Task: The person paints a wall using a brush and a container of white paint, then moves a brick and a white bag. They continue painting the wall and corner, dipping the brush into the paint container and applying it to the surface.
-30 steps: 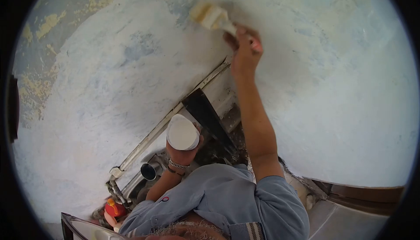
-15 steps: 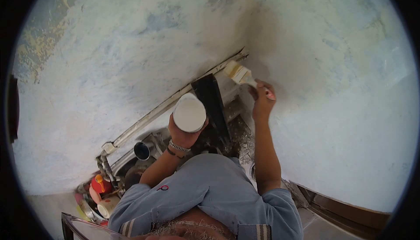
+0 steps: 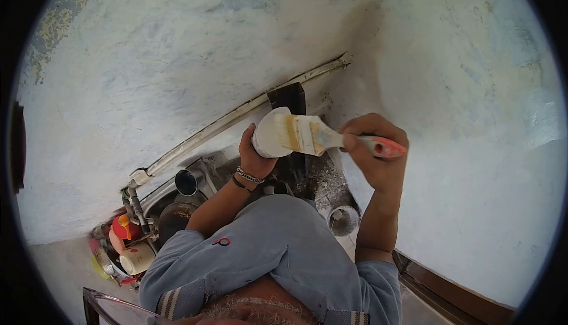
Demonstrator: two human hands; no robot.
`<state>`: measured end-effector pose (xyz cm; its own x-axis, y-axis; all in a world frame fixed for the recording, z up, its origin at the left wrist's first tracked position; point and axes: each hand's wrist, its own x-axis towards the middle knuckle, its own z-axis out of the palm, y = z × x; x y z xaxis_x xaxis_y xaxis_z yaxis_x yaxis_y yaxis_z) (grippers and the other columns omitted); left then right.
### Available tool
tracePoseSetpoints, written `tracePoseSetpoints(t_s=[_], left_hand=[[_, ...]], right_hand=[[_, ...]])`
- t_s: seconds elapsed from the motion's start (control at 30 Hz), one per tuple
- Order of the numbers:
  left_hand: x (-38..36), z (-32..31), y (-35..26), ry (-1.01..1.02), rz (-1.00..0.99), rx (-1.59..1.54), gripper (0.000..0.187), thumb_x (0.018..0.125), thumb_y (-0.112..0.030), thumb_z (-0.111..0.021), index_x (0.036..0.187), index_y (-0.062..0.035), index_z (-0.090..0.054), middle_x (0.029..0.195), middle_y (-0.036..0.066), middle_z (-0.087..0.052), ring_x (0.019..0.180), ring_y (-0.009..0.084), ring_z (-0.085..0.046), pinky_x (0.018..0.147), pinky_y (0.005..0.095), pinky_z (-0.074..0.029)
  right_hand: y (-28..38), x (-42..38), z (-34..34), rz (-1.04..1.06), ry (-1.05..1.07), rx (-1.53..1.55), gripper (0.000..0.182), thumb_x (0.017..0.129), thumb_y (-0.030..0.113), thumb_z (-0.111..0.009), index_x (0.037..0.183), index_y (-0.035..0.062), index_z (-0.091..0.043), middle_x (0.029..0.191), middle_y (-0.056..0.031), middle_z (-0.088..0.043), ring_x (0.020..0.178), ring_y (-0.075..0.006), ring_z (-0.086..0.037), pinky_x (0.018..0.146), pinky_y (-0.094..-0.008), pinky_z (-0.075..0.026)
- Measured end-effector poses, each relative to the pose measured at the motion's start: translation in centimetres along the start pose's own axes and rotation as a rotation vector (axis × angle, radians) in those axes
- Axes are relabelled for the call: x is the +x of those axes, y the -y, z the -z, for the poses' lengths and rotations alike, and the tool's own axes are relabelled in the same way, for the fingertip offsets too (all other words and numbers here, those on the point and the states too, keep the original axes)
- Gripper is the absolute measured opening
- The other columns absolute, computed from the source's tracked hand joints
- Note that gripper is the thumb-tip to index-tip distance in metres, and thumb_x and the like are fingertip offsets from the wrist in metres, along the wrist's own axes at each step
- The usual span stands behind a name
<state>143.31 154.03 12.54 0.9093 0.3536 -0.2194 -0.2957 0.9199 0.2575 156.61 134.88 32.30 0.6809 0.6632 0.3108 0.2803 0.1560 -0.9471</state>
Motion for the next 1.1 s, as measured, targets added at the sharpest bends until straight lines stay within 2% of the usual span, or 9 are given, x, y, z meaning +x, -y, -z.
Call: tracePoseSetpoints(t_s=[0.03, 0.13, 0.37, 0.6, 0.8, 0.83, 0.93, 0.97, 1.1], left_hand=[[0.0, 0.1, 0.1, -0.009, 0.001, 0.004, 0.056, 0.095, -0.049, -0.044, 0.13, -0.0063, -0.055, 0.126, 0.01, -0.062, 0.117, 0.0271, -0.059, 0.1, 0.0443, -0.047], [0.2, 0.5, 0.5, -0.026, 0.002, 0.02, 0.056, 0.096, -0.048, -0.043, 0.13, -0.0053, -0.055, 0.126, 0.011, -0.062, 0.117, 0.0275, -0.059, 0.101, 0.0448, -0.046], [0.2, 0.4, 0.8, -0.036, 0.031, -0.011, 0.048, 0.097, -0.044, -0.044, 0.123, -0.0061, -0.059, 0.118, 0.009, -0.066, 0.109, 0.0252, -0.064, 0.095, 0.0411, -0.05], [0.5, -0.7, 0.0, -0.017, 0.011, -0.014, 0.052, 0.096, -0.047, -0.043, 0.126, -0.0081, -0.057, 0.122, 0.009, -0.064, 0.112, 0.0265, -0.062, 0.096, 0.0433, -0.049], [1.5, -2.9, -0.9, 0.037, -0.038, 0.047, 0.057, 0.095, -0.051, -0.042, 0.136, -0.0124, -0.049, 0.134, 0.011, -0.055, 0.122, 0.0331, -0.055, 0.099, 0.0514, -0.046], [1.8, -3.3, -1.0, 0.039, -0.042, 0.051, 0.057, 0.095, -0.051, -0.042, 0.136, -0.013, -0.049, 0.134, 0.011, -0.056, 0.122, 0.0329, -0.054, 0.099, 0.0517, -0.046], [2.3, -4.4, -1.5, 0.049, -0.054, 0.055, 0.055, 0.095, -0.05, -0.043, 0.136, -0.0145, -0.049, 0.134, 0.01, -0.056, 0.123, 0.0324, -0.054, 0.098, 0.0521, -0.046], [2.3, -4.8, -1.6, 0.052, -0.055, 0.046, 0.055, 0.094, -0.05, -0.043, 0.136, -0.0147, -0.049, 0.134, 0.01, -0.056, 0.123, 0.0322, -0.054, 0.098, 0.0521, -0.046], [2.4, -4.5, -1.8, 0.036, -0.077, 0.055, 0.053, 0.094, -0.049, -0.045, 0.135, -0.0157, -0.05, 0.133, 0.009, -0.056, 0.121, 0.0314, -0.055, 0.096, 0.0522, -0.047]], right_hand=[[0.4, 0.2, -0.7, -0.045, 0.015, -0.054, 0.008, 0.08, 0.003, -0.07, 0.085, -0.0012, -0.067, 0.082, -0.0067, -0.068, 0.069, -0.0096, -0.061, 0.062, -0.0229, -0.047], [-0.1, 0.9, -2.0, -0.071, 0.099, -0.224, 0.007, 0.08, 0.003, -0.07, 0.086, -0.0009, -0.068, 0.08, -0.005, -0.068, 0.069, -0.0087, -0.06, 0.063, -0.0233, -0.047], [-1.3, 1.3, -2.7, -0.124, 0.141, -0.195, 0.008, 0.081, 0.005, -0.071, 0.086, -0.001, -0.068, 0.08, -0.0049, -0.069, 0.071, -0.0086, -0.06, 0.063, -0.0231, -0.047], [-2.5, -0.1, -0.1, -0.11, -0.036, 0.073, 0.014, 0.084, 0.007, -0.07, 0.094, -0.0025, -0.067, 0.092, -0.0112, -0.069, 0.077, -0.0142, -0.063, 0.069, -0.0268, -0.052], [-5.7, -1.4, 0.4, 0.023, -0.164, 0.188, 0.022, 0.086, 0.014, -0.069, 0.098, -0.0047, -0.065, 0.087, -0.0108, -0.064, 0.075, -0.0156, -0.063, 0.068, -0.0275, -0.053], [-6.2, -1.7, 0.9, -0.03, -0.139, 0.117, 0.028, 0.089, 0.02, -0.065, 0.101, -0.0051, -0.065, 0.078, -0.0083, -0.061, 0.067, -0.0148, -0.061, 0.059, -0.0267, -0.052], [-6.4, -2.6, 1.4, -0.222, -0.065, 0.377, 0.03, 0.089, 0.021, -0.061, 0.104, -0.0052, -0.065, 0.071, -0.0077, -0.06, 0.057, -0.0139, -0.058, 0.048, -0.0259, -0.049], [-6.6, -2.6, 0.5, -0.193, -0.136, 0.4, 0.031, 0.089, 0.021, -0.059, 0.105, -0.005, -0.064, 0.065, -0.007, -0.058, 0.05, -0.0139, -0.054, 0.042, -0.0254, -0.046], [-7.5, -2.0, -0.5, -0.109, -0.305, 0.533, 0.029, 0.09, 0.019, -0.058, 0.107, -0.0039, -0.062, 0.065, -0.0072, -0.058, 0.049, -0.014, -0.054, 0.042, -0.0256, -0.047]])
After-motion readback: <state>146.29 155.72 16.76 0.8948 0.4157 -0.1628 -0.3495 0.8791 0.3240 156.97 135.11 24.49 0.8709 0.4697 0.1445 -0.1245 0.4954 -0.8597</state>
